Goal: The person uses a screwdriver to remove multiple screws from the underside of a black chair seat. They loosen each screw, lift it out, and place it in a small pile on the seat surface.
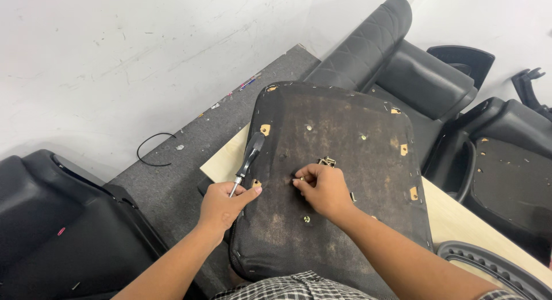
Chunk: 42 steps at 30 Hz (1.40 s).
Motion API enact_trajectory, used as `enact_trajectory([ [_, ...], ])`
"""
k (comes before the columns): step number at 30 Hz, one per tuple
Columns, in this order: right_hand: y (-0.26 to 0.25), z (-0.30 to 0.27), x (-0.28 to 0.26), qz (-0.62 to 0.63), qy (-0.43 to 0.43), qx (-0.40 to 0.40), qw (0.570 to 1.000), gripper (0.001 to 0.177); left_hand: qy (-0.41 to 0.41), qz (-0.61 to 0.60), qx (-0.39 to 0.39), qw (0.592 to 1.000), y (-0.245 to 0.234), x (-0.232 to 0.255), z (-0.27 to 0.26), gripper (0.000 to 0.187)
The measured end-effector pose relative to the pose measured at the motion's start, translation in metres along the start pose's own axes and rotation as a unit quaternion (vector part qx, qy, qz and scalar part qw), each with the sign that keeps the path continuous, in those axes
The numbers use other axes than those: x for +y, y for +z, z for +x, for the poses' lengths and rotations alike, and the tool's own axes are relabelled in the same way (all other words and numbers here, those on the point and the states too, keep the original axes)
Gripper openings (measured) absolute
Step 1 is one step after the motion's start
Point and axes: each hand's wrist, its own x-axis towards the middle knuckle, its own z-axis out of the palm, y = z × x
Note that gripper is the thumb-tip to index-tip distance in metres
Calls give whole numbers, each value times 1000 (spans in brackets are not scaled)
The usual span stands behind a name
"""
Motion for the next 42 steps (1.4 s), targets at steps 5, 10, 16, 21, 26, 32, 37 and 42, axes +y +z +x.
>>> enact_trajectory([
  [5, 9, 0, -17, 83, -47, -67, 993, 18, -29, 29, 38, 998, 7, 0, -3, 54],
  [10, 22, 4, -35, 67, -57, -100, 991, 19, -5, -39, 43, 998, 5, -7, -2, 38],
  [16, 33, 11, -46, 40, -62, -107, 991, 19, -16, -10, 42, 999, -3, -6, -6, 51],
  [21, 37, 14, -52, 3, -82, -112, 990, 17, -4, -24, 52, 998, -9, -3, -9, 52],
  [26, 41, 16, -61, -10, -75, -114, 991, 15, -1, -26, 9, 1000, -10, -1, -9, 43],
  [32, 46, 21, -63, 33, -58, -95, 993, 18, -2, -77, -28, 997, -5, 6, -7, 23],
  [37, 47, 22, -60, 39, -31, -93, 994, 21, 17, -84, -17, 996, -1, 11, -4, 20],
  [42, 46, 24, -59, 108, 54, -93, 988, 22, 27, -22, -13, 999, 2, 20, 2, 17],
])
